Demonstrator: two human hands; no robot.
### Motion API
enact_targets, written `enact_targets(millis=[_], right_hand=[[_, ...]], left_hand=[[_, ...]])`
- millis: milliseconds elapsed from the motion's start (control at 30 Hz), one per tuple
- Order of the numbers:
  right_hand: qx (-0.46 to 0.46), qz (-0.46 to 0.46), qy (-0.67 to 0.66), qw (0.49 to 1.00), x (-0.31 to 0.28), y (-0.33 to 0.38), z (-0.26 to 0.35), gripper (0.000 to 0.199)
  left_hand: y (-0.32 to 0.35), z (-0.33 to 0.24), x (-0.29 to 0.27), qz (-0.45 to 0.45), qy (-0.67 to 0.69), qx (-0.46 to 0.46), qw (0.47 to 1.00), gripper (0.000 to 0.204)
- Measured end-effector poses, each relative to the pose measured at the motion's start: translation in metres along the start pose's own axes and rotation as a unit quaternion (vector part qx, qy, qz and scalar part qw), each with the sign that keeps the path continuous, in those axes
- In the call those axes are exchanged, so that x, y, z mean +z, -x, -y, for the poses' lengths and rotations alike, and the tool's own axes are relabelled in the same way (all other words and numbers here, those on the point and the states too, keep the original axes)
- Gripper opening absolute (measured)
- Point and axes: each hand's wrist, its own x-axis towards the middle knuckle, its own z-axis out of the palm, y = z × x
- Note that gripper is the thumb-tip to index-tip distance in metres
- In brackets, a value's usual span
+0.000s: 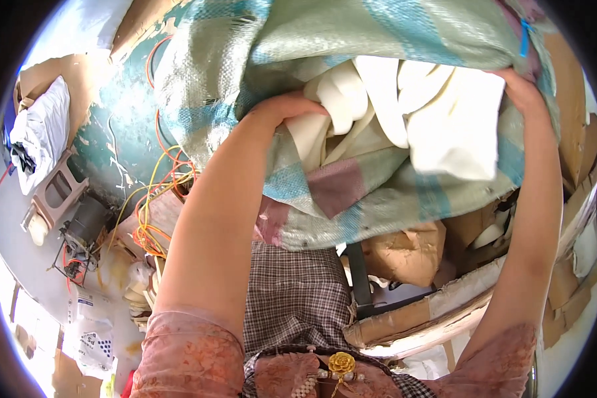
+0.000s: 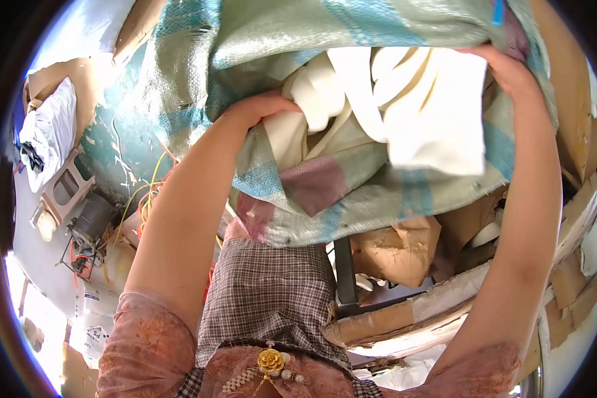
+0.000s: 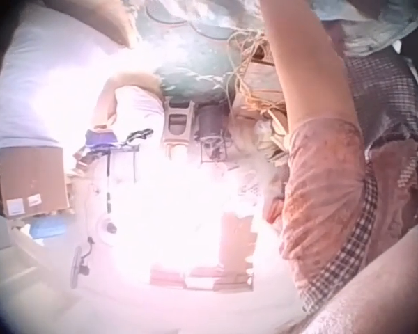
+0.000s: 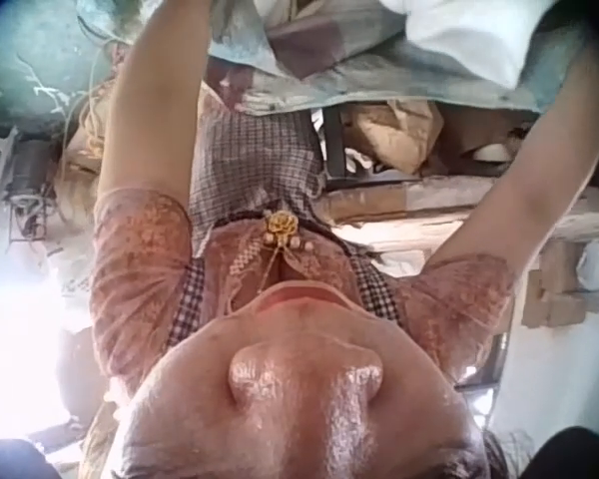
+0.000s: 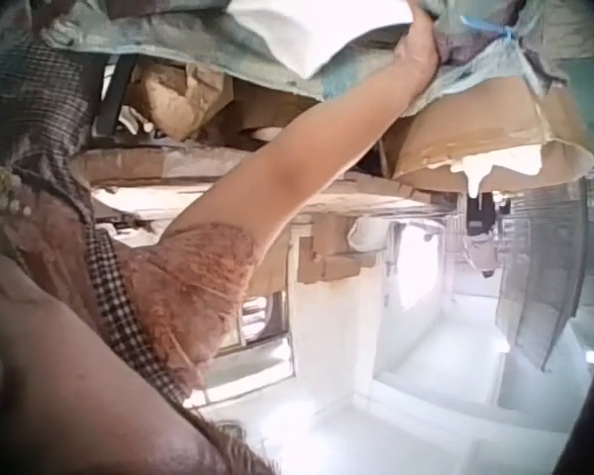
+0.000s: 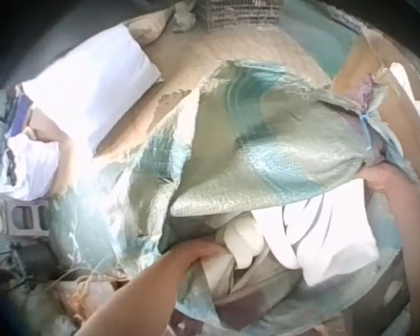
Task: Sorting foam components and applying spray adhesive at a workbench.
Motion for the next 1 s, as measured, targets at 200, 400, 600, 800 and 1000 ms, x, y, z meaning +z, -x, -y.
enact_targets(millis=[200, 400, 600, 800, 1000], right_hand=[[-0.007, -0.056, -0.108, 0.993, -0.009, 0.032, -0.004, 0.056], [-0.052, -0.065, -0.176, 0.981, -0.012, 0.082, -0.002, 0.057], [0.042, -0.101, -0.219, 0.970, -0.054, 0.113, -0.027, 0.057], [0.027, -0.008, -0.134, 0.991, -0.023, 0.125, -0.023, 0.059], [0.127, 0.116, -0.161, 0.972, 0.057, 0.045, -0.058, 0.045]], left_hand=[[0.016, -0.011, 0.000, 0.045, -0.089, -0.063, 0.993, 0.091], [0.077, -0.037, 0.015, 0.011, -0.197, 0.089, 0.976, 0.096], [0.082, -0.047, -0.005, -0.150, -0.124, 0.149, 0.969, 0.092], [0.040, -0.095, -0.036, -0.194, -0.052, 0.036, 0.979, 0.072], [-0.006, -0.069, -0.018, -0.084, 0.020, 0.126, 0.988, 0.084]])
